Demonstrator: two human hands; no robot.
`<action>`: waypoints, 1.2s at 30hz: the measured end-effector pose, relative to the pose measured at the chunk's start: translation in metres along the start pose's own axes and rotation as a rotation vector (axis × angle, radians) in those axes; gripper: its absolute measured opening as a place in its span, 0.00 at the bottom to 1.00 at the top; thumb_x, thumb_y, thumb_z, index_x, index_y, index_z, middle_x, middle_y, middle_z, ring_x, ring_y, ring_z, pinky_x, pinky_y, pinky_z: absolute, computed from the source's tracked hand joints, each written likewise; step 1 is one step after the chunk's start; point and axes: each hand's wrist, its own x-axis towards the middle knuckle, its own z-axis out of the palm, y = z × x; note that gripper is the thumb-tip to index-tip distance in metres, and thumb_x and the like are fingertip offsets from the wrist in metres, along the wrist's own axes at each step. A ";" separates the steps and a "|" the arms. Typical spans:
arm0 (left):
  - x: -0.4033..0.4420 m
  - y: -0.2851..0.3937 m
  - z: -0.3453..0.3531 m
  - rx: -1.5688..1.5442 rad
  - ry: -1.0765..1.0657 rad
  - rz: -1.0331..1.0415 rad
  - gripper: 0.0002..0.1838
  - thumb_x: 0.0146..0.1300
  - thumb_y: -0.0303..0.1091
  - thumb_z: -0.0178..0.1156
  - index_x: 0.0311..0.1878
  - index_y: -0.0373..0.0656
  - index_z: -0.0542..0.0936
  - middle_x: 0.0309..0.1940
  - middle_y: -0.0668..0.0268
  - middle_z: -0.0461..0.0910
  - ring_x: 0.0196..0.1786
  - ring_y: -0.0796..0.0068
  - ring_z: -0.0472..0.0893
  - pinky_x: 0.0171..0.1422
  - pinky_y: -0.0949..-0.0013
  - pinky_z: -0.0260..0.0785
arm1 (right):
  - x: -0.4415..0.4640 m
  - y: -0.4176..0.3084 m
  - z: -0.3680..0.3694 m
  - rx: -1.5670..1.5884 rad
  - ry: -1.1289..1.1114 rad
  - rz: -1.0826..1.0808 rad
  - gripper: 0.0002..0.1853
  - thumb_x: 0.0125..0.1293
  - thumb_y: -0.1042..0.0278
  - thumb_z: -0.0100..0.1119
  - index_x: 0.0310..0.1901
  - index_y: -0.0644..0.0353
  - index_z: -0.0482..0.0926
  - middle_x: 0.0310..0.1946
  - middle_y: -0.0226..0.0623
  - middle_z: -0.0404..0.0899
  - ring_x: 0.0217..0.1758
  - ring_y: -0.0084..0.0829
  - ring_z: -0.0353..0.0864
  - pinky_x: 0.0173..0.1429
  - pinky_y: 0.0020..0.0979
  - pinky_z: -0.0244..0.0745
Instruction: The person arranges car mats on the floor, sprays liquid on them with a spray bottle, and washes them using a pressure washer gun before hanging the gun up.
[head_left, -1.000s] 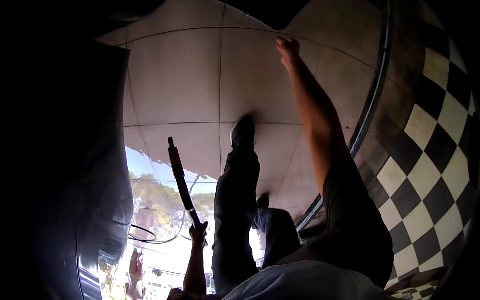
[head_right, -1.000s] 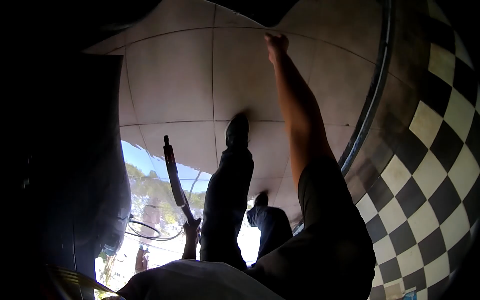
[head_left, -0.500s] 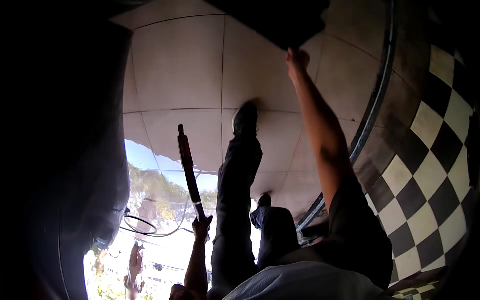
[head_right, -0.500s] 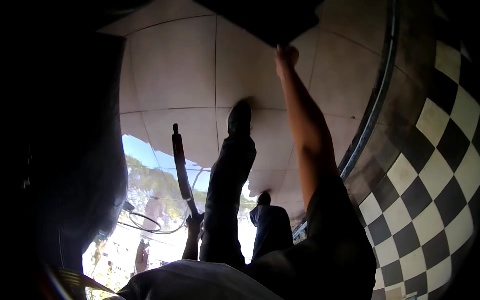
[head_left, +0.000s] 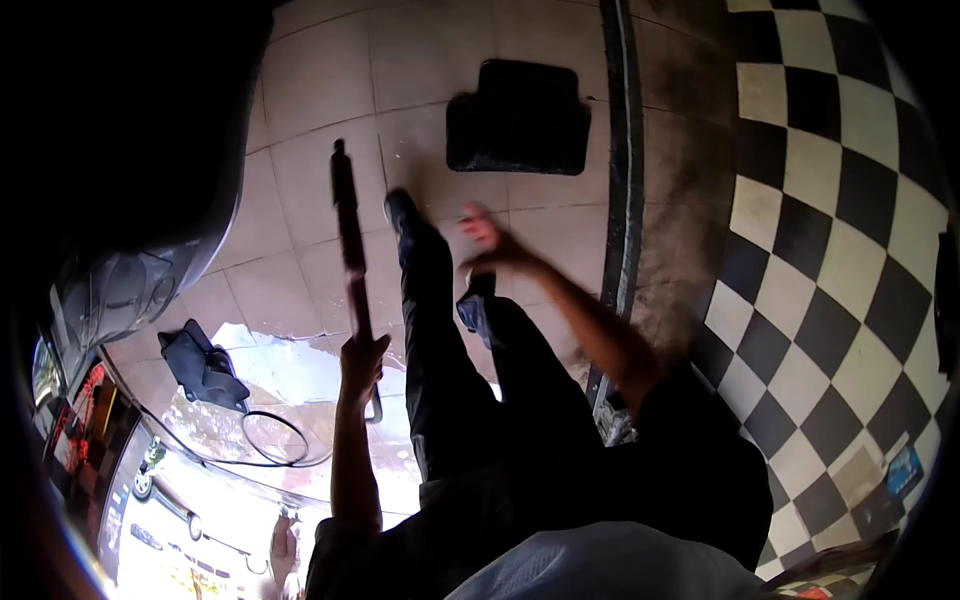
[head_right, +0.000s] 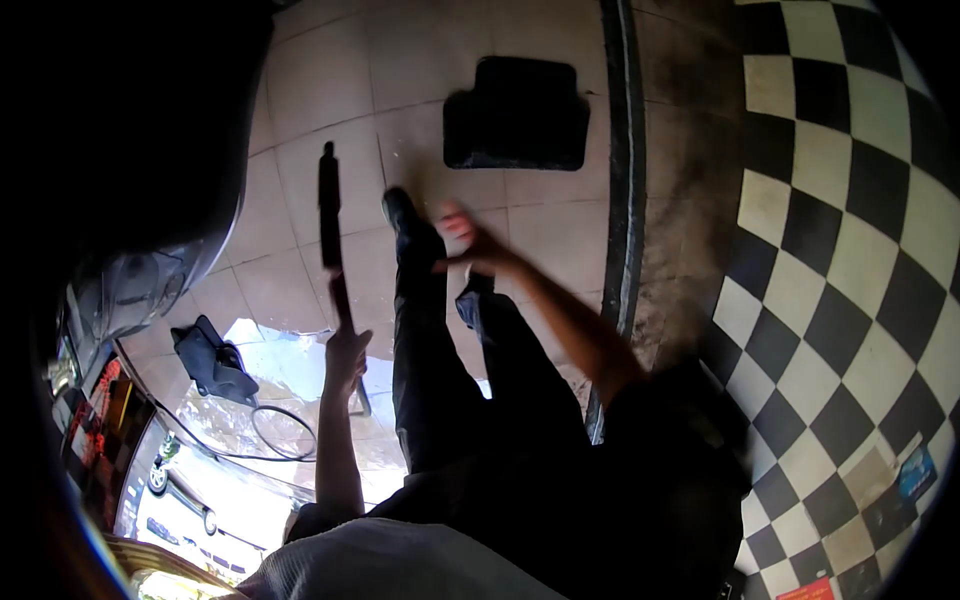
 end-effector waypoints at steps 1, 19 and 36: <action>-0.009 -0.003 0.017 0.023 -0.056 0.002 0.16 0.54 0.33 0.64 0.20 0.47 0.65 0.08 0.78 0.60 0.09 0.87 0.58 0.10 0.78 0.47 | -0.025 -0.033 0.046 0.139 -0.018 -0.116 0.61 0.39 0.55 0.76 0.69 0.51 0.40 0.55 0.43 0.66 0.62 0.39 0.63 0.65 0.40 0.57; -0.004 -0.340 -0.077 1.034 -0.532 0.348 0.23 0.50 0.57 0.63 0.33 0.44 0.77 0.27 0.58 0.78 0.35 0.57 0.79 0.39 0.61 0.70 | -0.270 -0.040 -0.069 0.552 0.849 0.308 0.06 0.54 0.70 0.59 0.33 0.57 0.72 0.20 0.28 0.67 0.21 0.25 0.69 0.27 0.32 0.70; -0.154 -0.369 -0.048 0.899 -0.090 0.333 0.23 0.44 0.52 0.68 0.17 0.42 0.73 0.13 0.60 0.73 0.19 0.58 0.75 0.24 0.61 0.66 | -0.129 0.098 -0.049 -0.012 0.719 0.585 0.08 0.50 0.69 0.60 0.24 0.65 0.74 0.15 0.33 0.72 0.15 0.25 0.70 0.20 0.27 0.67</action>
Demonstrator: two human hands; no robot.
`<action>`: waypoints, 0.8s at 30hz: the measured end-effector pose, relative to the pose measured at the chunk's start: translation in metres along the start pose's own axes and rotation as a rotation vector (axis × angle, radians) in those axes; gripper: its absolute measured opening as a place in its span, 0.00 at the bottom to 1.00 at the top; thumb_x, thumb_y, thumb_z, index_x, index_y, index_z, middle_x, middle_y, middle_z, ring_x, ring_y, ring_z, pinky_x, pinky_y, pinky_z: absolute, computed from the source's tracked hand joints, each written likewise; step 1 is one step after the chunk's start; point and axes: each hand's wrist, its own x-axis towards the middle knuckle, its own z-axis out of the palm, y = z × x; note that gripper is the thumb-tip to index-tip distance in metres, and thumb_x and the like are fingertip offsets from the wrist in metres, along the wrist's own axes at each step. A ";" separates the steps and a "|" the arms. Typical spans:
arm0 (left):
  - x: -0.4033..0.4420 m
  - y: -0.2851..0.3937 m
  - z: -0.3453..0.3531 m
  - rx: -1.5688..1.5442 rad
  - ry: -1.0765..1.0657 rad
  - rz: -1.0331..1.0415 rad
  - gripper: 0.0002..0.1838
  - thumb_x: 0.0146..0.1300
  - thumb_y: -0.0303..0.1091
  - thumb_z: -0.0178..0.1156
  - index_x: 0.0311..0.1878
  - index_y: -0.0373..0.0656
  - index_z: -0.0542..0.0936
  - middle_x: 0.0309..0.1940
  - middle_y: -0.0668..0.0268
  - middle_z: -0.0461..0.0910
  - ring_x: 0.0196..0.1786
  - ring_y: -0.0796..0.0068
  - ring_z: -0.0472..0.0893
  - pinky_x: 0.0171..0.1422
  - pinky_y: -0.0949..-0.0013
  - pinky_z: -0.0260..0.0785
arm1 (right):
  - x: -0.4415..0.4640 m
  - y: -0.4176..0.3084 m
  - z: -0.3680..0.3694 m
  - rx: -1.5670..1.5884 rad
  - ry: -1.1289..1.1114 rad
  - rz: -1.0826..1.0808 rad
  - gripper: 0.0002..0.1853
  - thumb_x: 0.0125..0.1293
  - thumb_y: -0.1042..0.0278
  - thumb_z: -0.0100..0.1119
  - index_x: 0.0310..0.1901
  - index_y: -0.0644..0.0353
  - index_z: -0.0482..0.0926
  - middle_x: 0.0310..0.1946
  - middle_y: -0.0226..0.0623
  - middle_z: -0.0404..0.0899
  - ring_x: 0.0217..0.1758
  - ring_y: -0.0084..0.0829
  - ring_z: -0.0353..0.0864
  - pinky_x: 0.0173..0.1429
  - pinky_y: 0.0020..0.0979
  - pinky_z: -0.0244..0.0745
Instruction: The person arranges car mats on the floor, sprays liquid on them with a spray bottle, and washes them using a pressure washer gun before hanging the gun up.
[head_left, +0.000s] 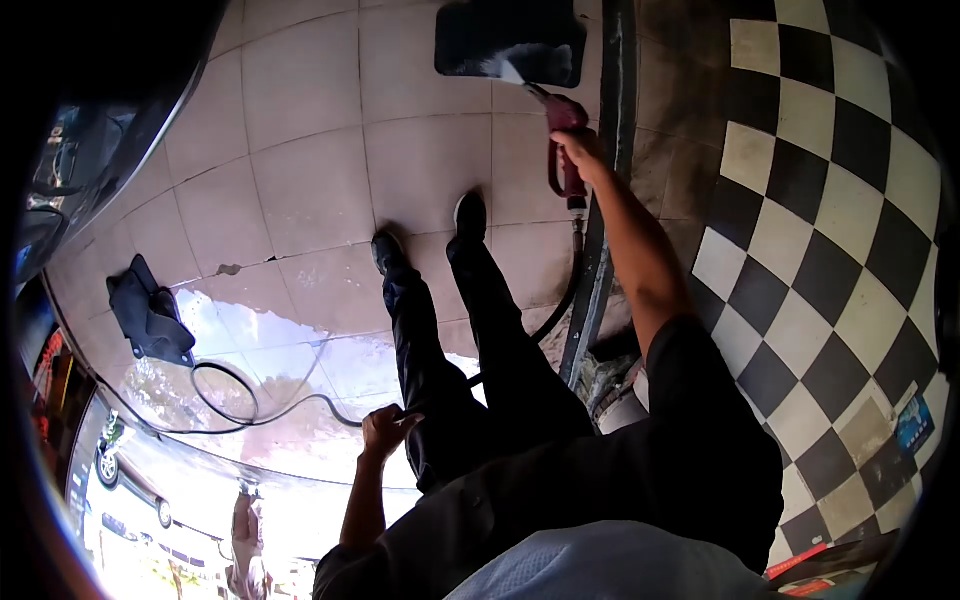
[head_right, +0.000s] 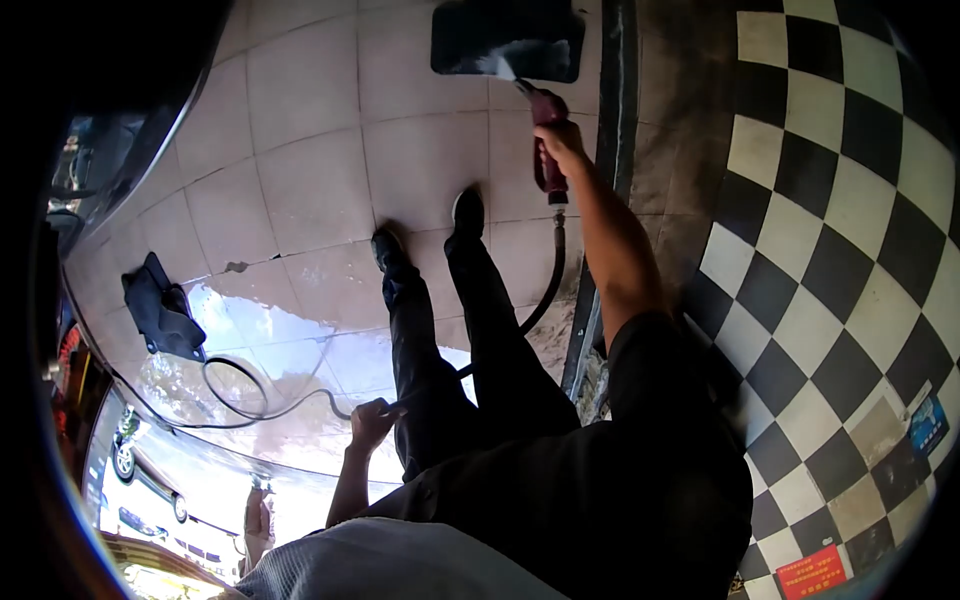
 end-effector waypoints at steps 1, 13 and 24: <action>-0.002 -0.002 0.005 0.000 0.017 0.017 0.24 0.44 0.53 0.68 0.16 0.42 0.73 0.12 0.60 0.73 0.18 0.56 0.74 0.23 0.61 0.65 | 0.003 0.000 0.011 0.011 -0.033 -0.010 0.08 0.50 0.70 0.60 0.24 0.65 0.74 0.15 0.33 0.71 0.14 0.25 0.69 0.20 0.27 0.67; 0.012 0.004 0.002 0.058 0.035 -0.001 0.23 0.42 0.51 0.70 0.15 0.41 0.73 0.11 0.61 0.72 0.16 0.57 0.73 0.22 0.63 0.63 | 0.009 0.017 -0.020 0.051 0.012 0.009 0.09 0.53 0.67 0.58 0.21 0.59 0.72 0.13 0.30 0.69 0.13 0.22 0.67 0.20 0.27 0.65; 0.025 0.022 0.002 0.058 -0.025 -0.006 0.25 0.44 0.55 0.68 0.15 0.41 0.73 0.12 0.60 0.72 0.18 0.56 0.74 0.23 0.61 0.64 | 0.008 0.030 -0.093 0.154 0.113 0.018 0.10 0.55 0.64 0.60 0.23 0.57 0.71 0.14 0.29 0.67 0.13 0.24 0.66 0.19 0.29 0.65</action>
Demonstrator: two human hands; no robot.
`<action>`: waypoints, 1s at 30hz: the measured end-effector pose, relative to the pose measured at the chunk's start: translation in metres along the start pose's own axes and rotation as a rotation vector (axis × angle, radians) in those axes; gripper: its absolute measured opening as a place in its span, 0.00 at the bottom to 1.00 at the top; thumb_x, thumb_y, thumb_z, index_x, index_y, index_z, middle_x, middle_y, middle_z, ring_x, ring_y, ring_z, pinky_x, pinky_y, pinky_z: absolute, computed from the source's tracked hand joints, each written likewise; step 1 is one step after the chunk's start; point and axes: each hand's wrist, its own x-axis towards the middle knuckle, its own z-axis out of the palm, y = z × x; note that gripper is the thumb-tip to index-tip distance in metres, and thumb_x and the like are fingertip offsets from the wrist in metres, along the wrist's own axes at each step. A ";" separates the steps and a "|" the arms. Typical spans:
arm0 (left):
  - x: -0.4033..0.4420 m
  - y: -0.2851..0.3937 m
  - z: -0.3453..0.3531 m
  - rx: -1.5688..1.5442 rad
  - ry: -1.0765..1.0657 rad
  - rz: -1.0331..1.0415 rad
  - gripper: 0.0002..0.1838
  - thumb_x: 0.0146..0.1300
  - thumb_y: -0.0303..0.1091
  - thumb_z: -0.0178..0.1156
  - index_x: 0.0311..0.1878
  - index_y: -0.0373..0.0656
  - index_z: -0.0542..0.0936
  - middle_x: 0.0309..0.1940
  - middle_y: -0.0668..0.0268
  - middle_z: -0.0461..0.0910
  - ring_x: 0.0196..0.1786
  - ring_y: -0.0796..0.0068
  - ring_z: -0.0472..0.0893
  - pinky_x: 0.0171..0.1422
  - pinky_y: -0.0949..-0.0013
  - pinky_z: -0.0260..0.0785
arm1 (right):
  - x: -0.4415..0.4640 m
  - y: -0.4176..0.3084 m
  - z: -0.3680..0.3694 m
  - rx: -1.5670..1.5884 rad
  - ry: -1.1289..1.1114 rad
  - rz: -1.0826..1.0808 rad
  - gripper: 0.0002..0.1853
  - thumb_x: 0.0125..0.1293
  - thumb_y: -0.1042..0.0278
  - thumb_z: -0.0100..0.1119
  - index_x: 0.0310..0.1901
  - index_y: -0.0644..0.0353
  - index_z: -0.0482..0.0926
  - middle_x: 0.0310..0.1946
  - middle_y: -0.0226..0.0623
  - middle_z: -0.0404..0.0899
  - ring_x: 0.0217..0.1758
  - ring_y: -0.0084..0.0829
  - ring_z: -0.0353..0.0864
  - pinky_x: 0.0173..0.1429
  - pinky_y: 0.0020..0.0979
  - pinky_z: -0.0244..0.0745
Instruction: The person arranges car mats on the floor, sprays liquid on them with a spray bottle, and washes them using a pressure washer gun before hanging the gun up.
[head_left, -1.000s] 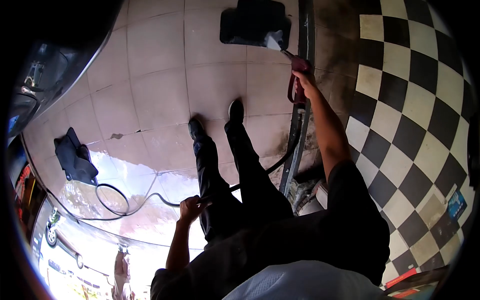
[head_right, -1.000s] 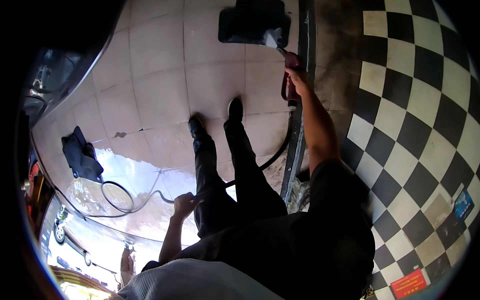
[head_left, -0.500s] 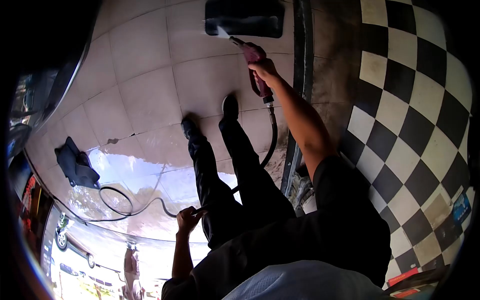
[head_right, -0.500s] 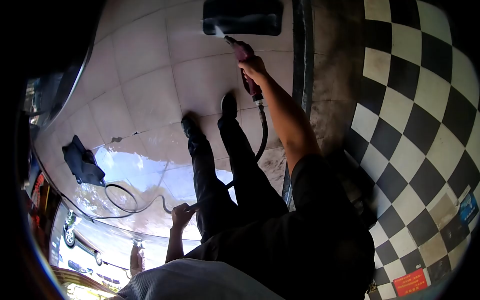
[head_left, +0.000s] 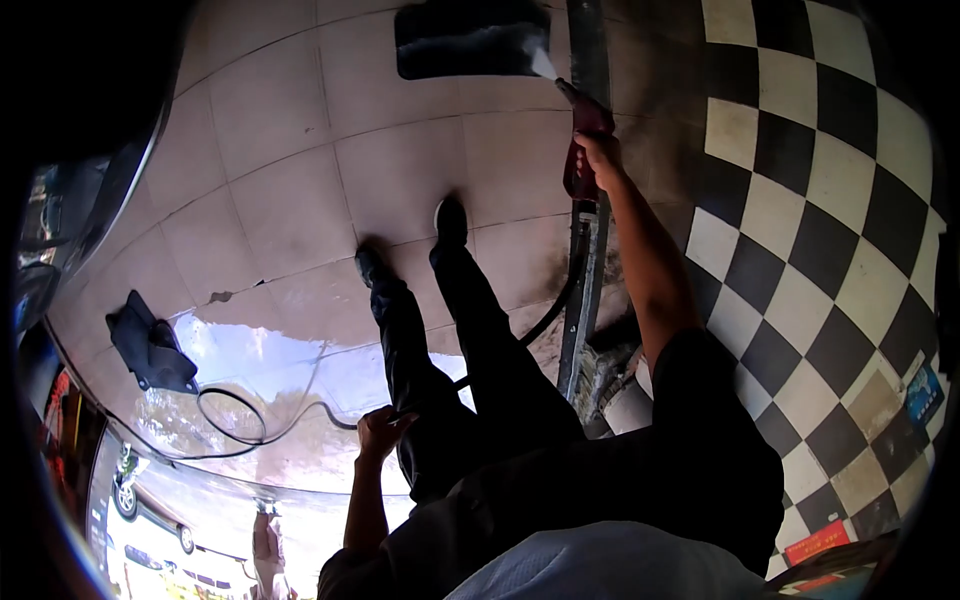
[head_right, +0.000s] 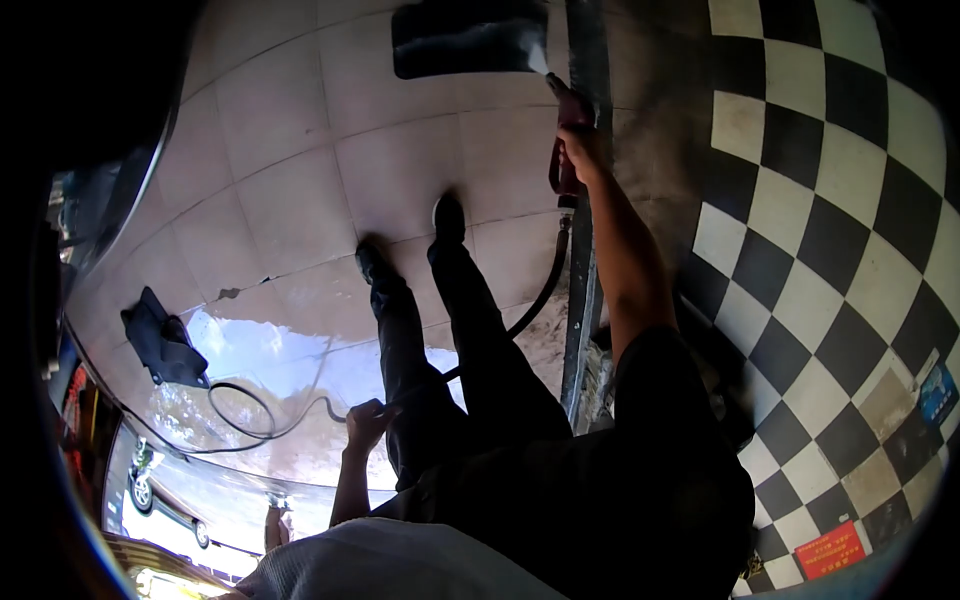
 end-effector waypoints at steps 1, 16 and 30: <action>-0.001 -0.005 0.000 0.008 -0.004 -0.015 0.25 0.44 0.55 0.68 0.15 0.41 0.73 0.11 0.60 0.72 0.18 0.56 0.74 0.24 0.60 0.64 | 0.007 0.005 0.012 -0.015 -0.054 -0.003 0.10 0.55 0.64 0.59 0.22 0.56 0.70 0.14 0.28 0.67 0.13 0.23 0.66 0.19 0.28 0.65; -0.010 -0.022 0.002 -0.051 0.005 0.043 0.24 0.41 0.55 0.69 0.16 0.42 0.75 0.11 0.62 0.73 0.17 0.61 0.76 0.23 0.64 0.66 | -0.057 -0.025 0.133 -0.568 -0.164 -0.331 0.16 0.48 0.66 0.57 0.37 0.69 0.74 0.18 0.43 0.76 0.17 0.35 0.77 0.22 0.33 0.72; 0.003 -0.007 -0.015 -0.129 0.061 -0.026 0.24 0.42 0.56 0.69 0.21 0.41 0.81 0.13 0.61 0.76 0.20 0.60 0.78 0.26 0.64 0.70 | -0.059 -0.075 0.170 -0.670 -0.109 -0.539 0.17 0.48 0.64 0.57 0.39 0.67 0.75 0.21 0.46 0.78 0.21 0.40 0.79 0.25 0.36 0.73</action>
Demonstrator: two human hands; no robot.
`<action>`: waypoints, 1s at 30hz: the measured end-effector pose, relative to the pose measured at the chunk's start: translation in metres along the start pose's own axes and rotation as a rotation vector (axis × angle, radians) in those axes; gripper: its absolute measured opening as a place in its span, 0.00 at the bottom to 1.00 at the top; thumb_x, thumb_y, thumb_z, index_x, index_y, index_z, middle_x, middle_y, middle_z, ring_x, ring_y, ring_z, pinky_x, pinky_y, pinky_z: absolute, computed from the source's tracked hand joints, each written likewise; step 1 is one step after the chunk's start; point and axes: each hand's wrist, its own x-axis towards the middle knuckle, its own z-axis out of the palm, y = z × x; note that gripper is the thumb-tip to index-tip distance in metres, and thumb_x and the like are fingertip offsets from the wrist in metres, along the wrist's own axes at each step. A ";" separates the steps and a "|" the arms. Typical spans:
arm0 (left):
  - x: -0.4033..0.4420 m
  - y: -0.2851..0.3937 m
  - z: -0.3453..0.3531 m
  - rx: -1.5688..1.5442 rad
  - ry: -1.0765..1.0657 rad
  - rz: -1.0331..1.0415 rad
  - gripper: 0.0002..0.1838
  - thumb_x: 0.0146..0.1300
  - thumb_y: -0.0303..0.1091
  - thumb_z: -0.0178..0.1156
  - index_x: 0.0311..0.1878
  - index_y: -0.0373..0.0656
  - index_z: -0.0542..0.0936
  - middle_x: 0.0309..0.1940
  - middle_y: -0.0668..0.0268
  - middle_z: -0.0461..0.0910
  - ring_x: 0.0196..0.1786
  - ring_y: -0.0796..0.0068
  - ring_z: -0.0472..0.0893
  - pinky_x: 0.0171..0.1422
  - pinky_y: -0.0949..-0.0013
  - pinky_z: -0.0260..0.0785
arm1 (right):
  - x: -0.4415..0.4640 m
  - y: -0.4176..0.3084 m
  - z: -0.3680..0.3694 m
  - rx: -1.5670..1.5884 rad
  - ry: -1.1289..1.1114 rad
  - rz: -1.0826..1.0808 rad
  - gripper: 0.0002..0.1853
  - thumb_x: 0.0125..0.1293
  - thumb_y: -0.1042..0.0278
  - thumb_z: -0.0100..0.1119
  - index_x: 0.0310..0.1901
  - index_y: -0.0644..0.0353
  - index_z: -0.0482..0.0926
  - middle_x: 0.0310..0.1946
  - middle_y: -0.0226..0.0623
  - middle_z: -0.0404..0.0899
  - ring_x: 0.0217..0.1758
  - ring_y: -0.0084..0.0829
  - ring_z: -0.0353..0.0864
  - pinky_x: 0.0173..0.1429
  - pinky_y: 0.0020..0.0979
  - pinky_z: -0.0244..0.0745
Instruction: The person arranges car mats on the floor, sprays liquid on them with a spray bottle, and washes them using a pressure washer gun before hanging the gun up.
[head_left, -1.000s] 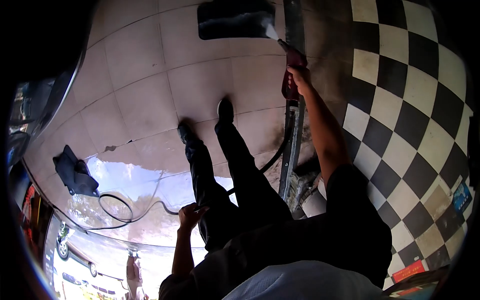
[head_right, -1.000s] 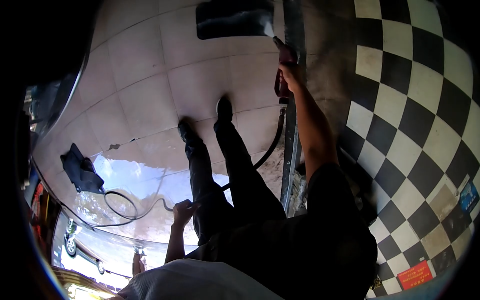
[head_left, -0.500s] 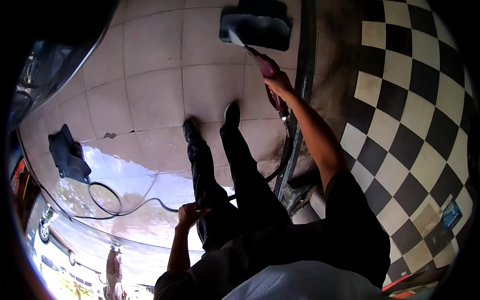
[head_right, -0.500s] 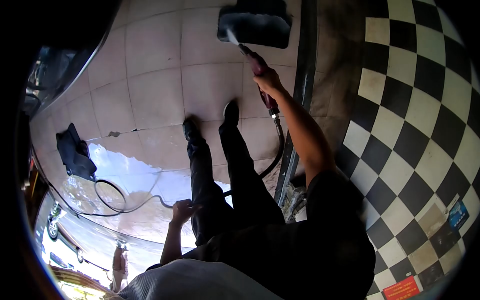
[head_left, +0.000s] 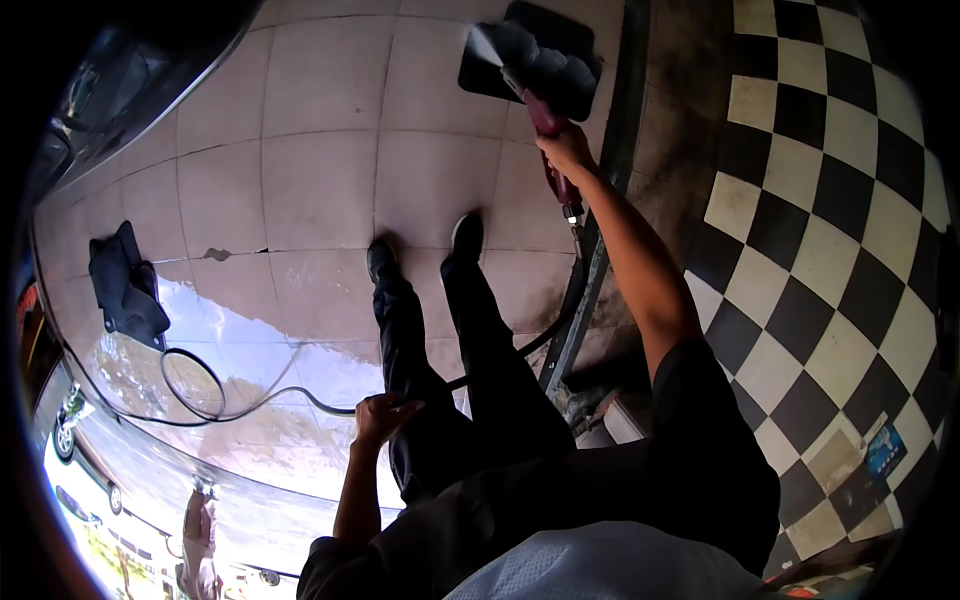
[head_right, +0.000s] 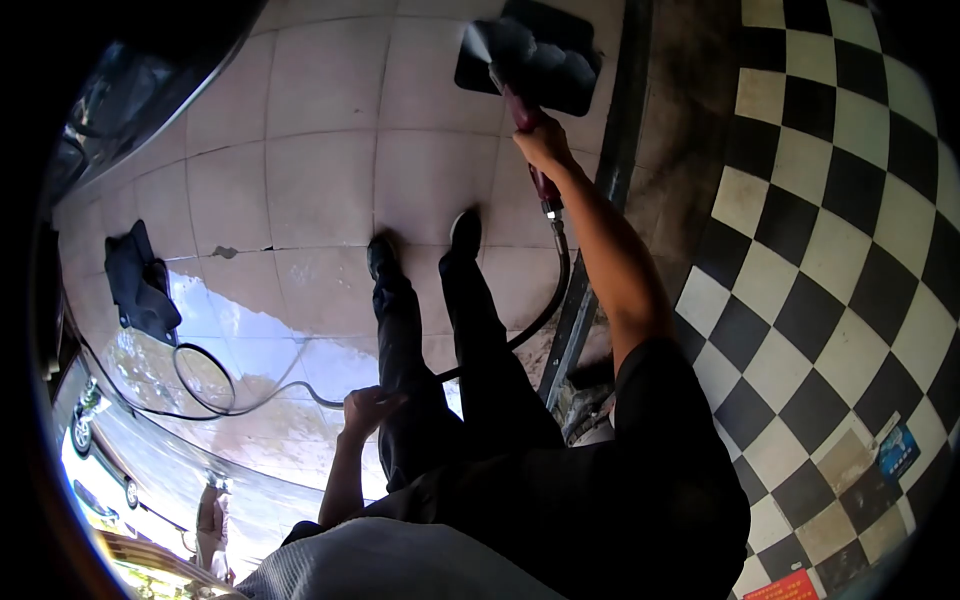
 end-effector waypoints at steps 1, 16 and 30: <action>0.001 -0.002 0.001 -0.014 0.007 0.004 0.24 0.42 0.57 0.68 0.22 0.42 0.81 0.13 0.61 0.76 0.20 0.61 0.78 0.27 0.64 0.70 | -0.004 -0.006 -0.003 0.042 -0.022 0.052 0.16 0.48 0.64 0.57 0.37 0.67 0.74 0.20 0.46 0.77 0.21 0.39 0.79 0.25 0.36 0.73; 0.001 -0.032 -0.002 0.111 -0.010 0.003 0.27 0.41 0.61 0.67 0.18 0.41 0.79 0.11 0.61 0.73 0.16 0.60 0.75 0.23 0.64 0.66 | -0.027 0.101 -0.022 0.283 0.174 0.390 0.14 0.48 0.67 0.57 0.33 0.69 0.74 0.17 0.41 0.74 0.16 0.35 0.75 0.20 0.34 0.70; -0.001 -0.026 -0.008 0.125 -0.088 -0.021 0.23 0.40 0.55 0.70 0.20 0.41 0.80 0.14 0.61 0.76 0.19 0.61 0.77 0.26 0.65 0.67 | -0.077 0.153 -0.042 0.444 0.255 0.457 0.12 0.51 0.67 0.59 0.16 0.57 0.69 0.11 0.27 0.66 0.10 0.22 0.65 0.15 0.27 0.62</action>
